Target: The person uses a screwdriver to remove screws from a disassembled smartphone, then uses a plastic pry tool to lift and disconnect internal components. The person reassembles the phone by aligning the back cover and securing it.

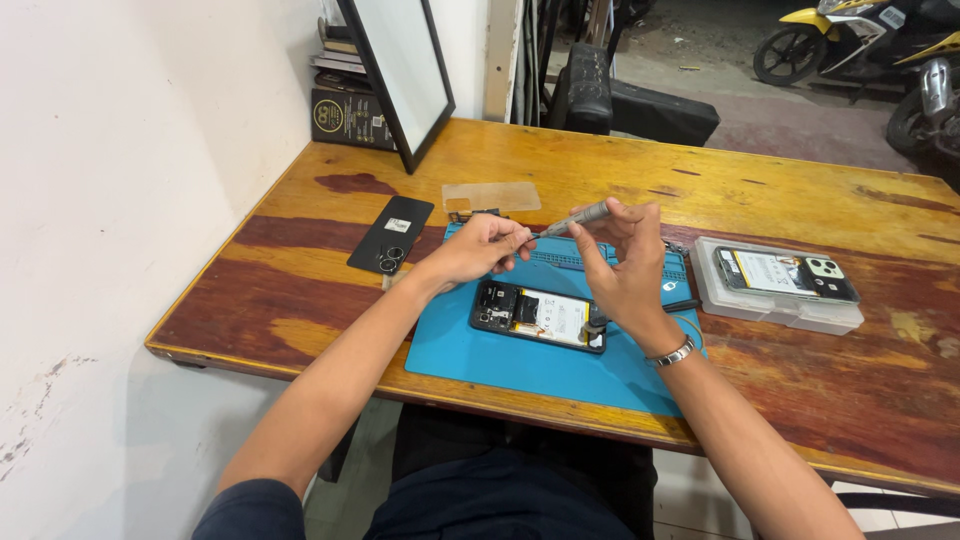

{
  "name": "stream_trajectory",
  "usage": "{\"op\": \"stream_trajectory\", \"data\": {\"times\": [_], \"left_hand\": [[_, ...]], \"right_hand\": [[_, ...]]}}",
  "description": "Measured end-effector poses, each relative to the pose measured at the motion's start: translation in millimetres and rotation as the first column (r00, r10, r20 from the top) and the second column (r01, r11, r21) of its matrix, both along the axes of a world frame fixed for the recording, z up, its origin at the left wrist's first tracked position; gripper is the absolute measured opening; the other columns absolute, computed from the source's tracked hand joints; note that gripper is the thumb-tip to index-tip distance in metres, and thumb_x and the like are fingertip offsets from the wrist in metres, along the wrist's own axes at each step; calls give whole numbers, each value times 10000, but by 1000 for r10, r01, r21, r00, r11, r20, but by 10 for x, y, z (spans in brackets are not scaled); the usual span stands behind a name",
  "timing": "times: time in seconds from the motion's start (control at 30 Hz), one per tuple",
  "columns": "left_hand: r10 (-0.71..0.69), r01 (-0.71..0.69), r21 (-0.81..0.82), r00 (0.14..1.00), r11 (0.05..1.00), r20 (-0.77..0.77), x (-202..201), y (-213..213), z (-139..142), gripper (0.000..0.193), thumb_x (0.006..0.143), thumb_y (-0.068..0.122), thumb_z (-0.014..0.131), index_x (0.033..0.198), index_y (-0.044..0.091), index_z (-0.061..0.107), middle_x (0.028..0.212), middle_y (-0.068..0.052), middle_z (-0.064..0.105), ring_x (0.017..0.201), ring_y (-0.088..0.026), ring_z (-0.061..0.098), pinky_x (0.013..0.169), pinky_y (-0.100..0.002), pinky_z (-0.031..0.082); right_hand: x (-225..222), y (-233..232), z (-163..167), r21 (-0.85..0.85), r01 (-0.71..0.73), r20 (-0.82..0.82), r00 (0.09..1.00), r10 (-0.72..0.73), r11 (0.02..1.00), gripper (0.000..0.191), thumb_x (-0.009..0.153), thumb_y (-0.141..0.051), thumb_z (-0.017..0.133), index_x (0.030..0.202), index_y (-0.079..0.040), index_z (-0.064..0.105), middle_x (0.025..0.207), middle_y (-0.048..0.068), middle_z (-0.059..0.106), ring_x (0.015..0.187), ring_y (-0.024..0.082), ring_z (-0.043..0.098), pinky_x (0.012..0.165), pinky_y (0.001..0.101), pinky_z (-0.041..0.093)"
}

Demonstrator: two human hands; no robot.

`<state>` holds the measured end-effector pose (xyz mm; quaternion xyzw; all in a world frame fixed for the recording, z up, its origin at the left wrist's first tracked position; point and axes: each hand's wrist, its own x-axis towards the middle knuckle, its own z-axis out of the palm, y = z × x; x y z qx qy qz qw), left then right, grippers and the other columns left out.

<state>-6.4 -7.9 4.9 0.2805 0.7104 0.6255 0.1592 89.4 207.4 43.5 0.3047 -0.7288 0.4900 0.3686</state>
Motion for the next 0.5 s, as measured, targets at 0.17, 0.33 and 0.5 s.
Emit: {"op": "stream_trajectory", "data": {"times": [0.17,0.33,0.5], "left_hand": [[1,-1,6,1000,1000,10,-59,-38,-3,344,1050,293,555,1094,-5,721,869,-3,678,666,-44,550,574,-205,454],[10,-10,-4,1000,1000,10,-73,-51,-7,349,1049,295,556,1096,-8,722,866,-4,682,665,-44,552,571,-206,456],[-2,2,0,1000,1000,27,48,-127,-18,346,1050,290,551,1098,-10,719,862,-4,677,663,-46,552,567,-207,454]], "right_hand": [[-59,-46,-3,-6,-1,1,1000,1,1000,358,1015,32,681,1153,-7,353,1139,237,703,1056,259,753,924,349,635],[-79,-54,-6,18,27,-28,999,-26,999,362,1009,34,690,1148,-3,358,1112,237,710,1027,264,762,898,346,641],[36,-137,-15,32,27,-52,998,-26,999,361,1008,37,691,1146,1,360,1115,248,718,1016,273,769,883,347,647]]}}
